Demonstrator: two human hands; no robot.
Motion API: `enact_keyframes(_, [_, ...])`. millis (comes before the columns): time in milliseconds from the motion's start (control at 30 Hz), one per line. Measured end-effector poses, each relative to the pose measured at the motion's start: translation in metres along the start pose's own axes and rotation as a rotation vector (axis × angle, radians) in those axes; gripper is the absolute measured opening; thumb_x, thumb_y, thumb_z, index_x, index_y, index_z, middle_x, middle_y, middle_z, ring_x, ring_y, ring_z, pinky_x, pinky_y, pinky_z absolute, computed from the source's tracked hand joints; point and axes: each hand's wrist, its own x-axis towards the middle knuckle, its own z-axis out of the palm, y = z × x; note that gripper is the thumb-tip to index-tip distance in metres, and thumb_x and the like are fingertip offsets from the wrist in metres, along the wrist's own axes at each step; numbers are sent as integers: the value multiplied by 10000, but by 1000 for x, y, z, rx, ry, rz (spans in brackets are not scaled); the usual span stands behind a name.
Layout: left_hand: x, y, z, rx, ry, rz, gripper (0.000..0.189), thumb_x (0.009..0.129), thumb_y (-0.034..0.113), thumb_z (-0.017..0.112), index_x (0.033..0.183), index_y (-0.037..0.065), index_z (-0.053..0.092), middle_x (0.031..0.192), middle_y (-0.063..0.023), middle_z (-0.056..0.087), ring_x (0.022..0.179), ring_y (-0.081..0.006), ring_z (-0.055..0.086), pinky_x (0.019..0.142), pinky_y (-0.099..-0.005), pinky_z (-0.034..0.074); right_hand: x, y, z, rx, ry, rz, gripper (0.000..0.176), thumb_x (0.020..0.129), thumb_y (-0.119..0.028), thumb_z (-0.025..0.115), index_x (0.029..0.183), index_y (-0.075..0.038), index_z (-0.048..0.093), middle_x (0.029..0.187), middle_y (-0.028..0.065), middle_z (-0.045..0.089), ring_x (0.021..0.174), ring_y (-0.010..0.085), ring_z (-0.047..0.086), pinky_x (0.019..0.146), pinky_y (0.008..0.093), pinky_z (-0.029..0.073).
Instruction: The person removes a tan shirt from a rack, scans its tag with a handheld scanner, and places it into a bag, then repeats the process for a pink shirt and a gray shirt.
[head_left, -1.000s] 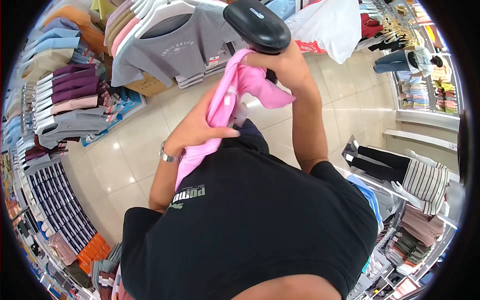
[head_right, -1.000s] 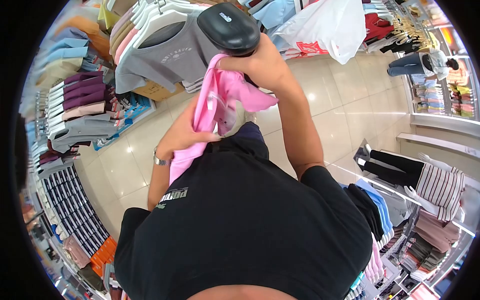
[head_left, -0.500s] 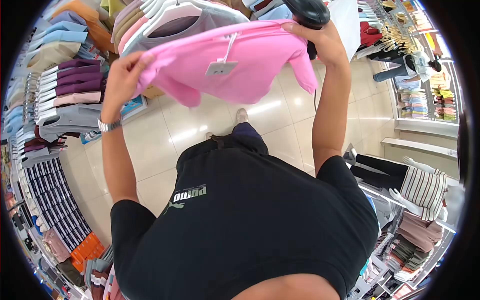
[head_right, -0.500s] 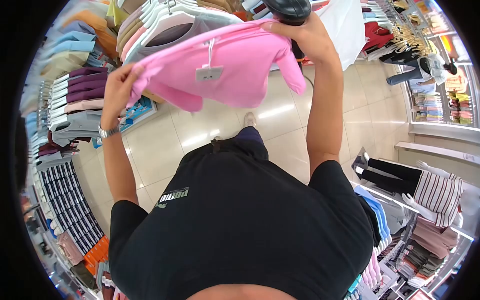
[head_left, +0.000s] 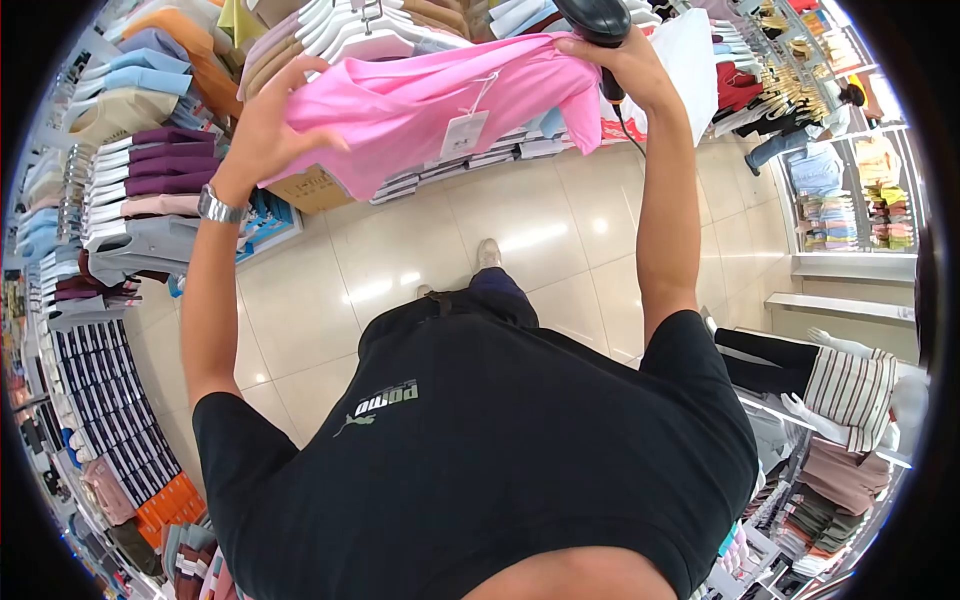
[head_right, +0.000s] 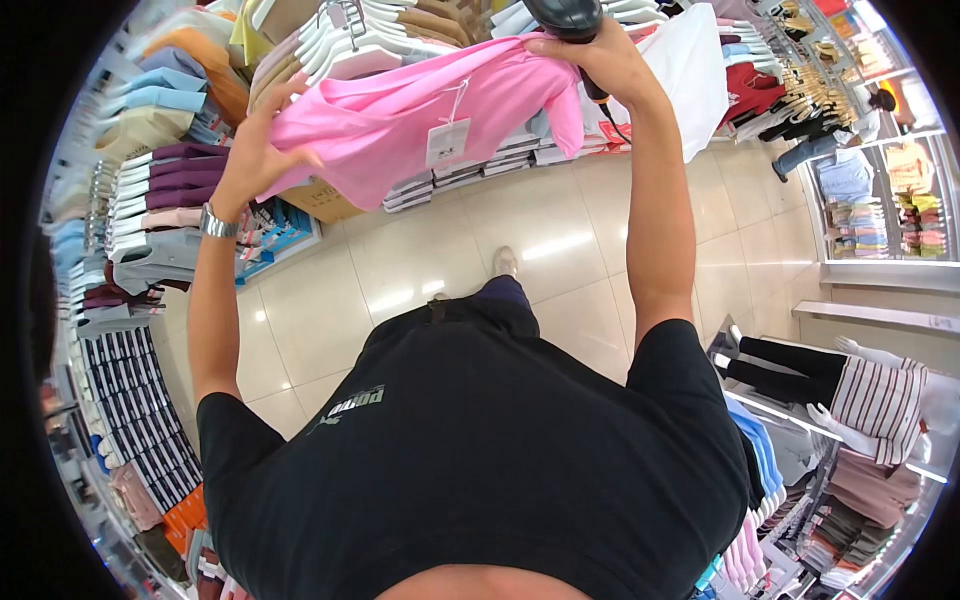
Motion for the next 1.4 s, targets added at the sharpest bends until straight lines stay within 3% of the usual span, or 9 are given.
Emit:
enact_keyframes(200, [-12,-4,9,312,-26,142,328,814,120,743,1138,125,692,956,-91,563,962,-300,584,838,-397,496,3,-6,1,41,43,8,370,754,-296,849,971,-34,705,868,17,665,833,137,599,796,292,452])
enact_keyframes(233, [-14,-1,6,138,-48,-73,207,890,69,675,1094,68,706,972,-105,621,976,-276,623,836,-347,511,4,-6,-1,52,36,8,356,746,-265,853,969,-29,706,853,19,666,811,142,602,781,294,461])
enact_keyframes(367, [-18,-12,0,-132,145,-340,334,1036,262,572,1177,-33,643,966,-78,690,915,-97,571,829,-265,480,-4,-9,-2,15,-36,-52,394,759,-310,854,1008,-39,712,842,11,655,807,130,586,772,289,457])
enact_keyframes(500, [-16,-25,4,-394,233,-443,445,1063,367,510,1186,-39,645,973,5,653,902,-68,530,850,-233,449,-12,-19,-9,-87,-234,67,431,761,-262,864,1074,-19,695,890,37,672,812,128,569,761,299,479])
enact_keyframes(600, [-12,-25,5,-503,253,-430,443,1073,376,487,1188,-17,653,981,37,635,893,-50,522,848,-206,426,-13,-17,-8,-106,-233,-77,441,775,-257,853,1099,-6,689,921,58,693,833,142,578,795,317,490])
enact_keyframes(867, [-7,-12,0,-772,214,-481,384,1078,350,483,1174,28,670,957,57,619,861,-12,501,805,-186,416,-21,-9,5,-96,-212,-39,465,771,-287,845,1100,1,686,905,59,693,805,149,573,778,318,482])
enact_keyframes(967, [-9,-12,-4,-753,159,-514,415,1075,346,488,1204,-17,640,1048,12,662,925,-42,553,847,-208,444,-23,-10,3,-26,-225,-52,452,767,-276,849,1085,0,687,895,47,683,804,143,565,766,311,473])
enact_keyframes(1267, [-18,-39,-20,-457,-38,-484,362,1061,321,528,1112,-10,666,951,64,600,849,-25,476,769,-181,398,-19,1,-3,120,-255,-49,403,735,-158,862,1066,-14,681,924,26,670,855,135,590,775,300,475])
enact_keyframes(1400, [2,-33,-39,-300,155,-357,336,1045,268,550,1103,-38,676,856,46,612,794,-59,490,773,-215,422,-23,-35,-8,486,-359,-321,341,728,-50,800,1040,-31,663,908,11,635,825,112,582,754,270,462])
